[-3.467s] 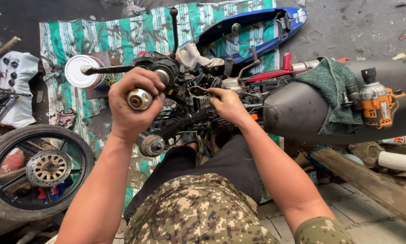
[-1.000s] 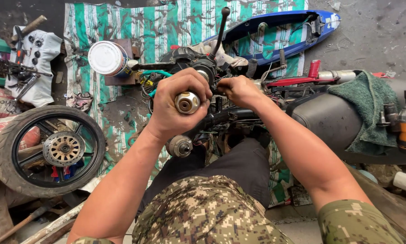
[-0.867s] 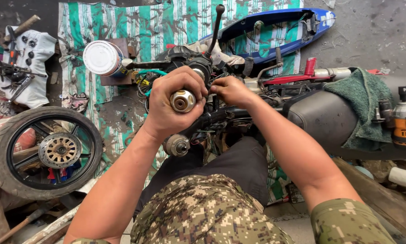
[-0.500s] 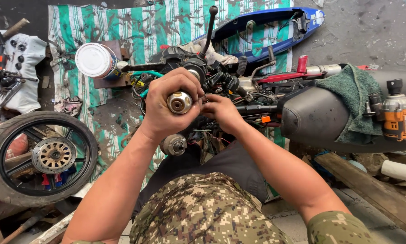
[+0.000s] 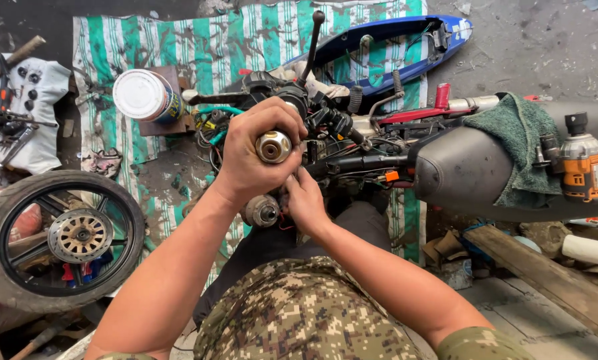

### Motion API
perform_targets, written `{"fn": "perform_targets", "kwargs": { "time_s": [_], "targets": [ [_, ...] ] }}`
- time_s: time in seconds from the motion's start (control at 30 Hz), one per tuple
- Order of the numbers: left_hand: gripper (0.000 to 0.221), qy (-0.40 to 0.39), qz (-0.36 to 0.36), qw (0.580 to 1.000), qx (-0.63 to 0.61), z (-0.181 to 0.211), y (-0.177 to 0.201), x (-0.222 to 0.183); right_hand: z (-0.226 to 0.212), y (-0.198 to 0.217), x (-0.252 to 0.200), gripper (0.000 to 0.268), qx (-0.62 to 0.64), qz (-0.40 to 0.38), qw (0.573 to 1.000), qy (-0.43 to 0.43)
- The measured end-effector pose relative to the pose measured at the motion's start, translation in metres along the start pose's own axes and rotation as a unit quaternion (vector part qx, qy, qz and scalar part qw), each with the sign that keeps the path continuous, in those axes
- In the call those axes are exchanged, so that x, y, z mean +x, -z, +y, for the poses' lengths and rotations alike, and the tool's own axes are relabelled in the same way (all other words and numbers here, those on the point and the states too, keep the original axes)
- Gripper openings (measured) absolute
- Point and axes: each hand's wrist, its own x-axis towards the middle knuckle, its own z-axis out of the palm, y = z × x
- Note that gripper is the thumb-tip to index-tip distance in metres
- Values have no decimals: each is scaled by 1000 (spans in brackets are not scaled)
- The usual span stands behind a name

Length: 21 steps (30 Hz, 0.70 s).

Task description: Detaching the front fork and handlebar assembly from a motorcycle frame while managing electrical wiring.

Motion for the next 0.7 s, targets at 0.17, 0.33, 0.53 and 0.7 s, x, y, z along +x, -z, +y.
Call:
{"fn": "perform_targets", "kwargs": {
  "time_s": [0.17,0.33,0.53,0.7],
  "targets": [
    [22,4,9,1000,12,0,1,-4,7,14,-33,32,57,-17,994,-89],
    [22,2,14,1000,6,5,-5,-5,53,60,-20,31,143,-18,984,-100],
    [23,-8,11,1000,-2,3,-3,-4,55,85,-43,41,118,-155,973,-120],
    [23,-7,10,1000,0,3,-3,-7,38,88,-54,63,177,-143,969,-97]
  ]
}}
